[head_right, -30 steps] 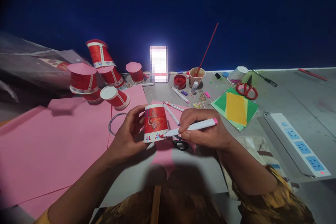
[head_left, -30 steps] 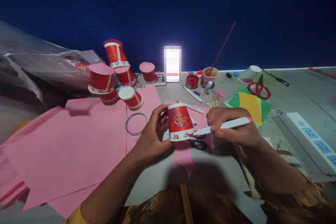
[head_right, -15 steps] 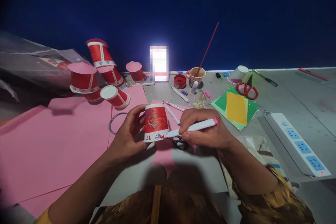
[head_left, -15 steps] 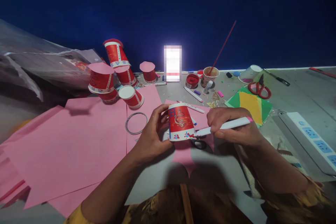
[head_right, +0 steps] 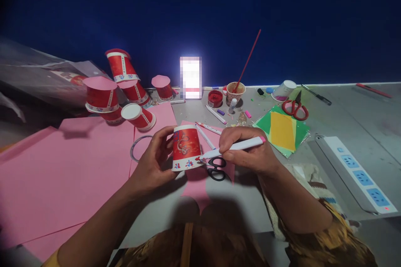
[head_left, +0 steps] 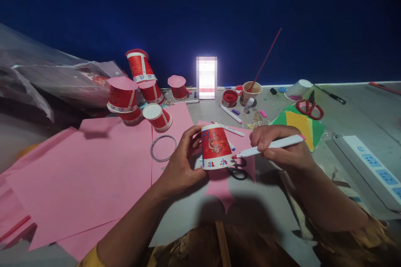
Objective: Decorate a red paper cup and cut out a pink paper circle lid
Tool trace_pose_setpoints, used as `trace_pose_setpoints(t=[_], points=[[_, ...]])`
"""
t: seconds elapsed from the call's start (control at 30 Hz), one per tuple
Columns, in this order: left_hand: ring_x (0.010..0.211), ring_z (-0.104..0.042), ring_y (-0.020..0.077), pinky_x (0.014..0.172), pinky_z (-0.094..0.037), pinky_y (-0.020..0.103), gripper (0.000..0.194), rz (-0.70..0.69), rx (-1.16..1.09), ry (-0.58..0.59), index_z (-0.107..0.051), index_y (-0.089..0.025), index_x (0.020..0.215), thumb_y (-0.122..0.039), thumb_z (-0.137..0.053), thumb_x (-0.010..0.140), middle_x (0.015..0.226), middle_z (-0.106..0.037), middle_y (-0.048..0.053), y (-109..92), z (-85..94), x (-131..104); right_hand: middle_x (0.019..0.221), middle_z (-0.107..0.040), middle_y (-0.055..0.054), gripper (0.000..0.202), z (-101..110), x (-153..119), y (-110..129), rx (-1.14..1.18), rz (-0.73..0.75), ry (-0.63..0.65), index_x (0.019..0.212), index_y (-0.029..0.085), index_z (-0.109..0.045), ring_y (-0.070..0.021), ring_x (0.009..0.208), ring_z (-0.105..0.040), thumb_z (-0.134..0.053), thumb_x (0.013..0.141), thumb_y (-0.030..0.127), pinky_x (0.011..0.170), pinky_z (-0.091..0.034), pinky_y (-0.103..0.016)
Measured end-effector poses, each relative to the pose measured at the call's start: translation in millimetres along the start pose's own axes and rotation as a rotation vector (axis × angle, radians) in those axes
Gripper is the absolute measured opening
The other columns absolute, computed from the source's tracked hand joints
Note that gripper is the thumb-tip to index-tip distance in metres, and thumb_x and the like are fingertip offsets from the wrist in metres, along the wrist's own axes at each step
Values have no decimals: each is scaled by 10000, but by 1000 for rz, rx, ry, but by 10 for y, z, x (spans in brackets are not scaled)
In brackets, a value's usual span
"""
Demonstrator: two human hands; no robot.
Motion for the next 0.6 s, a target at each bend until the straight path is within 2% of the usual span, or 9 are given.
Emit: trace_pose_setpoints(t=[0.2,0.43,0.6], points=[[1505,-518,350,1238,-479,560,853,34,47,-39,-468,-301,1479,-62,-737,705,1564,-528,115,3,6,-1,724,-727,-35,85,33,-24,-52,-26,-30,-14,891,226,-814,-187,649,-646,-877,847,263,610,-511,-325],[1482,-536,345,1210,-506,563,853,32,84,-64,-451,-310,1477,-59,-740,715,1551,-525,115,23,26,-9,737,-708,-39,148,67,-73,-92,-44,-113,-139,898,228,-816,-201,687,-633,-876,865,360,606,-483,-320],[1492,-535,352,1255,-450,587,830,35,59,-99,-440,-309,1472,-109,-777,741,1566,-512,124,31,20,-4,782,-726,-36,76,16,-111,-83,-111,-90,-124,933,245,-807,-206,729,-652,-848,887,290,668,-507,-339]])
Point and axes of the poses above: each hand's wrist, its own x-axis towards the middle knuckle, its own z-axis out of the back of the hand, y = z × x, the point moved 2 cm from there along x, towards the middle knuckle
